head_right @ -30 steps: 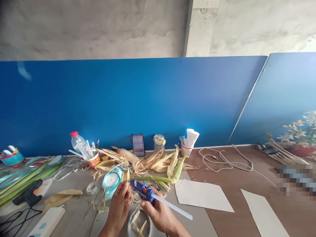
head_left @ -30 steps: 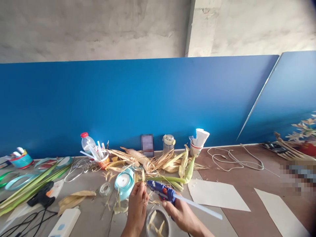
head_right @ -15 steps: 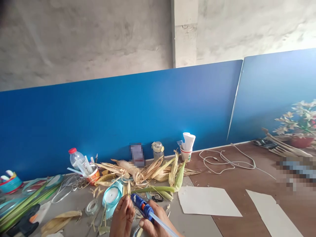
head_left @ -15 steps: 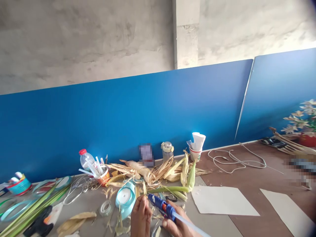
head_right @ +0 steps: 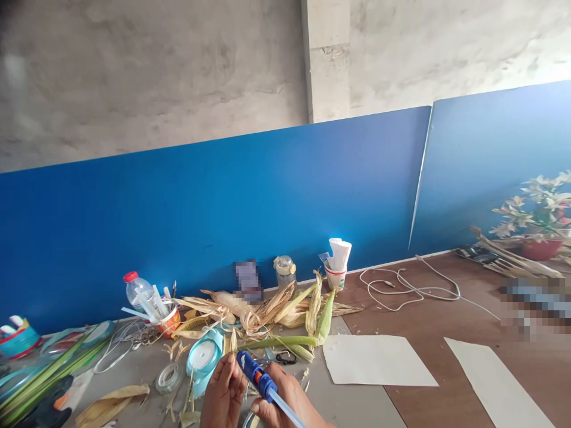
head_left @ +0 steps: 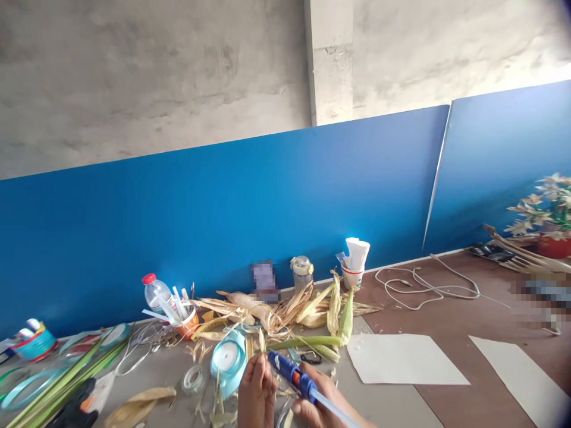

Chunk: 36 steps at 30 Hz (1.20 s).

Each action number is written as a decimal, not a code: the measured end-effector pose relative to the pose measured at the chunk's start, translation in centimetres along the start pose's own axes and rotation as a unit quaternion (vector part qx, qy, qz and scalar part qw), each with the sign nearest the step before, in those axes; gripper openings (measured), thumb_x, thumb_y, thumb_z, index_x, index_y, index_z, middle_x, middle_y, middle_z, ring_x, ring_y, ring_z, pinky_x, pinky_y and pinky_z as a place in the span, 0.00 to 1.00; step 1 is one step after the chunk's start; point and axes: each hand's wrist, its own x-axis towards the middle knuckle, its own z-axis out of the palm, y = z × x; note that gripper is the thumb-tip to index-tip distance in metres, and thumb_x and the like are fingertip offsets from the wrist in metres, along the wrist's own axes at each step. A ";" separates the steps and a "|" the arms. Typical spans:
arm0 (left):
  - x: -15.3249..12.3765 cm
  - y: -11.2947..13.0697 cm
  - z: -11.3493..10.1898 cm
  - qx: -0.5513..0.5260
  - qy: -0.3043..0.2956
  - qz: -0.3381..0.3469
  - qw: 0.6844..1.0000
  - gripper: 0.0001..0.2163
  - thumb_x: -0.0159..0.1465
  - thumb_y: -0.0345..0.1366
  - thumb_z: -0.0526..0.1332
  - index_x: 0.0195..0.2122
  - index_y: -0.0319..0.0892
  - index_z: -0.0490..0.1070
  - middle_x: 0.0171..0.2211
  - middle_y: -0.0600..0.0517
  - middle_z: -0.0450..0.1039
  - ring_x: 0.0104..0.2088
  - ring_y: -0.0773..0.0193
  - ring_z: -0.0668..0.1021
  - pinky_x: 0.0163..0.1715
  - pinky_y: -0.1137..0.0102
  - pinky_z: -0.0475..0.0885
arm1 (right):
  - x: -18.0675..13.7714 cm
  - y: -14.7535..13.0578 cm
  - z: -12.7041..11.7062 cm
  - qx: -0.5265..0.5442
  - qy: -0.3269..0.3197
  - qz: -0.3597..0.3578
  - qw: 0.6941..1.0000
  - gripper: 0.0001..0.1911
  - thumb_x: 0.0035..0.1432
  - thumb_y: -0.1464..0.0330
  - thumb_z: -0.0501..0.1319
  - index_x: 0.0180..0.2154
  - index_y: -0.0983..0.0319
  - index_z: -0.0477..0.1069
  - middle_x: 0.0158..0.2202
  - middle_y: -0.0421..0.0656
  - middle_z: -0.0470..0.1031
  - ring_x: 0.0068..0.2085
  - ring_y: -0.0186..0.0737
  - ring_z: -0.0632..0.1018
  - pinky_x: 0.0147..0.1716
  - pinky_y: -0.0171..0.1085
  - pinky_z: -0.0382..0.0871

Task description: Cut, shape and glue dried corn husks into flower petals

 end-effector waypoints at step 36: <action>-0.8 0.6 0.3 0.016 -0.025 -0.006 1.000 0.14 0.46 0.39 0.70 0.23 0.40 0.64 0.16 0.61 0.57 0.15 0.78 0.58 0.17 0.81 0.61 | -1.1 -0.9 -1.0 -0.017 0.007 0.072 0.997 0.24 0.57 0.52 0.50 0.49 0.60 0.66 0.43 0.49 0.71 0.43 0.47 0.72 0.42 0.42 0.69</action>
